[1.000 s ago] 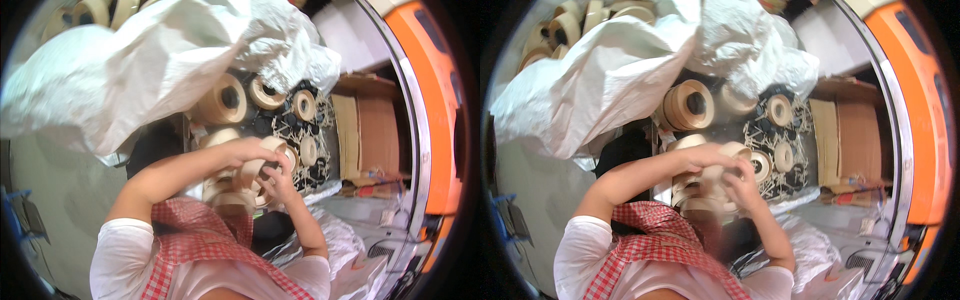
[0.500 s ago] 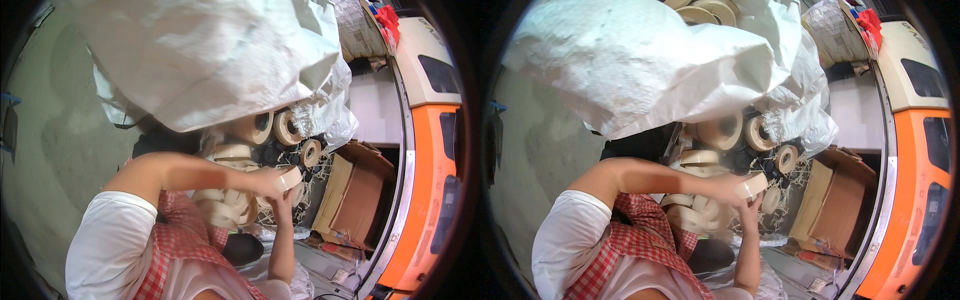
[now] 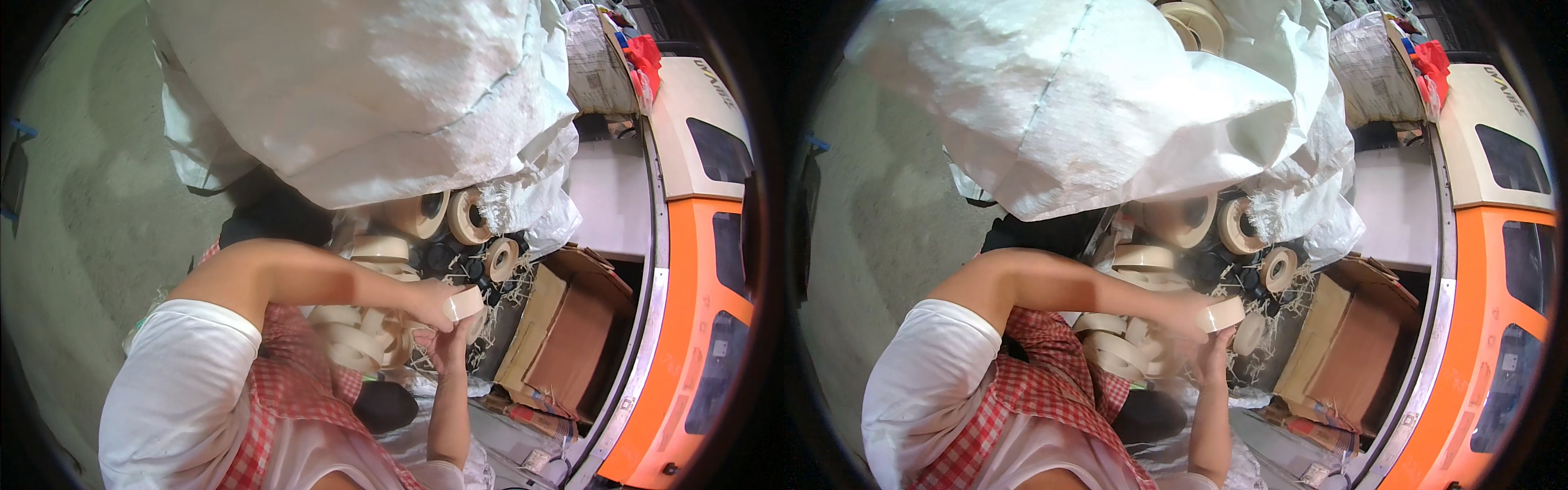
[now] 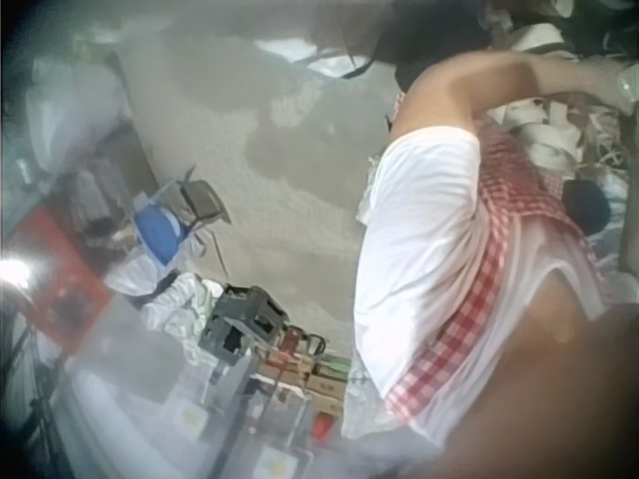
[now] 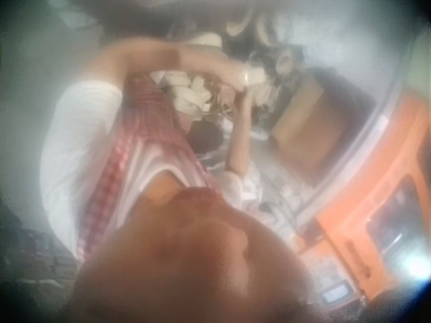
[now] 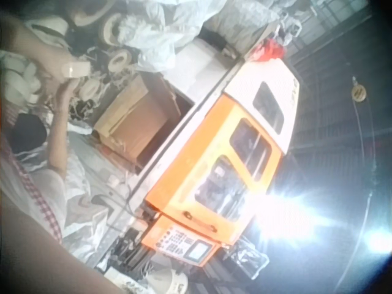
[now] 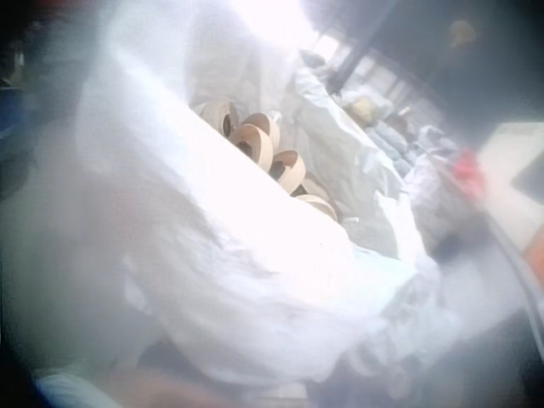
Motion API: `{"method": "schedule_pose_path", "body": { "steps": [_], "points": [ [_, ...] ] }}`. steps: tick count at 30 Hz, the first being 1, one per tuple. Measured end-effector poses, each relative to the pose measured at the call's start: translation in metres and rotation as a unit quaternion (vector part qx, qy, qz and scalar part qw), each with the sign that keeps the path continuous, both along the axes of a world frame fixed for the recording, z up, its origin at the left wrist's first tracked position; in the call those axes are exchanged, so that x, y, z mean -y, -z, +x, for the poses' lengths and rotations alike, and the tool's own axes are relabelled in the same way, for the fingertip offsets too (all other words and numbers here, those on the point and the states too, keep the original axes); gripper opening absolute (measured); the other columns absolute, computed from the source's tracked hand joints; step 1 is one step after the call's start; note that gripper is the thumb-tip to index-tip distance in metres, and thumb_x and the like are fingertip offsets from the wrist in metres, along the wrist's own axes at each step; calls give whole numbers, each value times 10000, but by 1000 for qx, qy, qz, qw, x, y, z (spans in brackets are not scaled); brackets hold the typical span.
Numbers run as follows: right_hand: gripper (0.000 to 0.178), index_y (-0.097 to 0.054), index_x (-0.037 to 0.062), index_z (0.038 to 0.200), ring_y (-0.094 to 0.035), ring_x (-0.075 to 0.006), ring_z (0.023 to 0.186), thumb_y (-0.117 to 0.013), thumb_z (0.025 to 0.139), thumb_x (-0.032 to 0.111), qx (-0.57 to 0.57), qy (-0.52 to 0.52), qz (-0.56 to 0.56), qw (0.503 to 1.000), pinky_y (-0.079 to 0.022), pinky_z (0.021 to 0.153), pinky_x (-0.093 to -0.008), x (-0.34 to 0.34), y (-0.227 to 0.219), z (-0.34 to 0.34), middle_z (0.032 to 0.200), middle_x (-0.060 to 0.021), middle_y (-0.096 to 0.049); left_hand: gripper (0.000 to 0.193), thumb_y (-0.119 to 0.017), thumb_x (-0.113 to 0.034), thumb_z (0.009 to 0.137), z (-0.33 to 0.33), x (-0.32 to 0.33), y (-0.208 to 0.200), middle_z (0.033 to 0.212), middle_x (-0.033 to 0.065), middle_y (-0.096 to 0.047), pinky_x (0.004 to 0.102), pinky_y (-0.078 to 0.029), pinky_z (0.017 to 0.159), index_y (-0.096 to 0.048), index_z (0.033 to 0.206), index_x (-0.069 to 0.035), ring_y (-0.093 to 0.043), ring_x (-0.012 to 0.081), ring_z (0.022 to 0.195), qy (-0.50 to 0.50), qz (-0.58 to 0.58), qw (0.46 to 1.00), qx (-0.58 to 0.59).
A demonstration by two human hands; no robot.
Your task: The person sorts large plastic components by hand, taking them from a large white sack and placing them into groups on a workbench among other smaller black parts.
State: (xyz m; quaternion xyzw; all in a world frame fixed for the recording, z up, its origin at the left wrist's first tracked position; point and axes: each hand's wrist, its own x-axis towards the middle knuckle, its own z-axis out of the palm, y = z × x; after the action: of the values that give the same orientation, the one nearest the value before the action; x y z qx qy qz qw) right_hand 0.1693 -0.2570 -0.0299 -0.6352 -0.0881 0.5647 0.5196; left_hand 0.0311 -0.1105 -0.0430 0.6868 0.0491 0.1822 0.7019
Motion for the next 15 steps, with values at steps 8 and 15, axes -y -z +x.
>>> {"method": "schedule_pose_path", "body": {
  "steps": [8, 15],
  "points": [
    [499, -296, 18, 1319, -586, -251, 968, -515, 937, 253, 221, -105, 13, 969, -520, 790, -358, 10, 17, -12, 1217, -100, -489, 534, -637, -187, 643, 1, -1, -7, 943, 175, -649, 374, -505, 778, -525, 1150, -65, -643, 302, 874, -17, -8, 997, -69],
    [544, -384, 27, 1263, -499, -292, 1120, -638, 782, 30, 350, -57, 111, 928, -435, 908, -346, 9, 17, -34, 1289, -166, -428, 623, -706, -372, 599, 15, -9, 6, 954, 201, -644, 337, -524, 712, -602, 1107, -28, -651, 280, 813, 50, -11, 985, -166]
  ]
}}
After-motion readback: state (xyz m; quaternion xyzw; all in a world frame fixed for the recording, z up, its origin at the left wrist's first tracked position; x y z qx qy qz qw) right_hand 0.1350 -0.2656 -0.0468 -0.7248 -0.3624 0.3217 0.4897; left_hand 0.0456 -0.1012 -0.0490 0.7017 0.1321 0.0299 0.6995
